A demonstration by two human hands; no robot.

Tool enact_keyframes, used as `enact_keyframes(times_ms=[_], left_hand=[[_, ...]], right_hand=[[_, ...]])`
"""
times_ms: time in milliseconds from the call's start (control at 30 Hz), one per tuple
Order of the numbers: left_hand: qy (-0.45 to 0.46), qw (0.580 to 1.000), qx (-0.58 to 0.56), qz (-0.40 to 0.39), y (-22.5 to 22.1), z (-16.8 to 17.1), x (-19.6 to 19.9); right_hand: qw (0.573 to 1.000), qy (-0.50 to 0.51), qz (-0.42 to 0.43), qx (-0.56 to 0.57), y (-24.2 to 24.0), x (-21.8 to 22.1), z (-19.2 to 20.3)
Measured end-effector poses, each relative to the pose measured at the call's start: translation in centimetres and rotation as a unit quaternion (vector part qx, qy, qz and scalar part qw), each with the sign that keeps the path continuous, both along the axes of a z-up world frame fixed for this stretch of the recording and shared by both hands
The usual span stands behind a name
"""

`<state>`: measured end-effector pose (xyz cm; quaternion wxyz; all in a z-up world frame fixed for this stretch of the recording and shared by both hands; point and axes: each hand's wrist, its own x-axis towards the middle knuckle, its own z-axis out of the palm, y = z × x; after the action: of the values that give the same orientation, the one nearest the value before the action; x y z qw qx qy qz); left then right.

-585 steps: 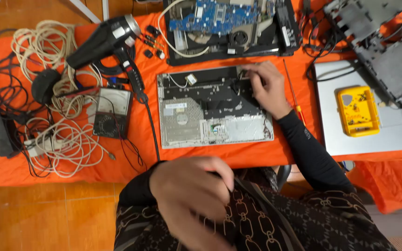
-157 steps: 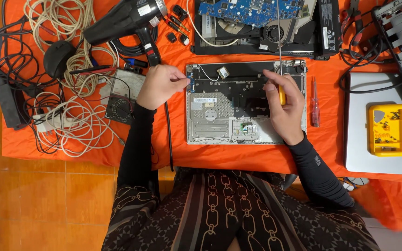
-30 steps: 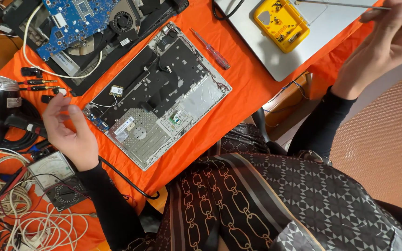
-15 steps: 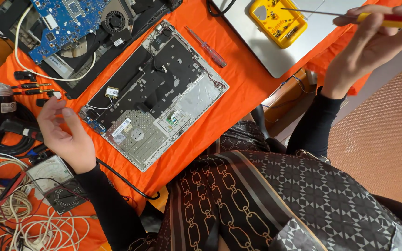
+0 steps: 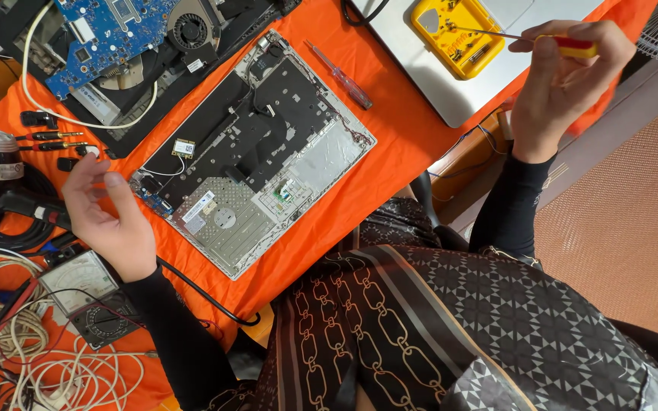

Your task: Repairing a laptop by examining the internal components and reassembling pieces.

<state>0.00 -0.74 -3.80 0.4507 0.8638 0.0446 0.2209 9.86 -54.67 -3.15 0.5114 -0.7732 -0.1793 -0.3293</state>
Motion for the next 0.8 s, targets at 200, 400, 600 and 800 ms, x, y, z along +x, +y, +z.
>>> enact_keyframes(times_ms=[200, 400, 600, 800], left_hand=[[0.003, 1.0, -0.006, -0.001, -0.1, 0.1, 0.0], [-0.001, 1.0, -0.002, -0.002, -0.1, 0.1, 0.0], [-0.001, 1.0, 0.004, -0.001, -0.1, 0.2, 0.0], [-0.003, 1.0, 0.004, -0.007, -0.1, 0.4, 0.0]], right_hand=[[0.999, 0.0, -0.005, -0.05, 1.2, 0.0, 1.1], [0.999, 0.005, 0.0, -0.049, 0.7, 0.0, 0.6], [0.999, -0.004, 0.004, -0.033, 1.1, 0.0, 1.2], [1.0, 0.001, 0.001, -0.029, 1.2, 0.1, 1.3]])
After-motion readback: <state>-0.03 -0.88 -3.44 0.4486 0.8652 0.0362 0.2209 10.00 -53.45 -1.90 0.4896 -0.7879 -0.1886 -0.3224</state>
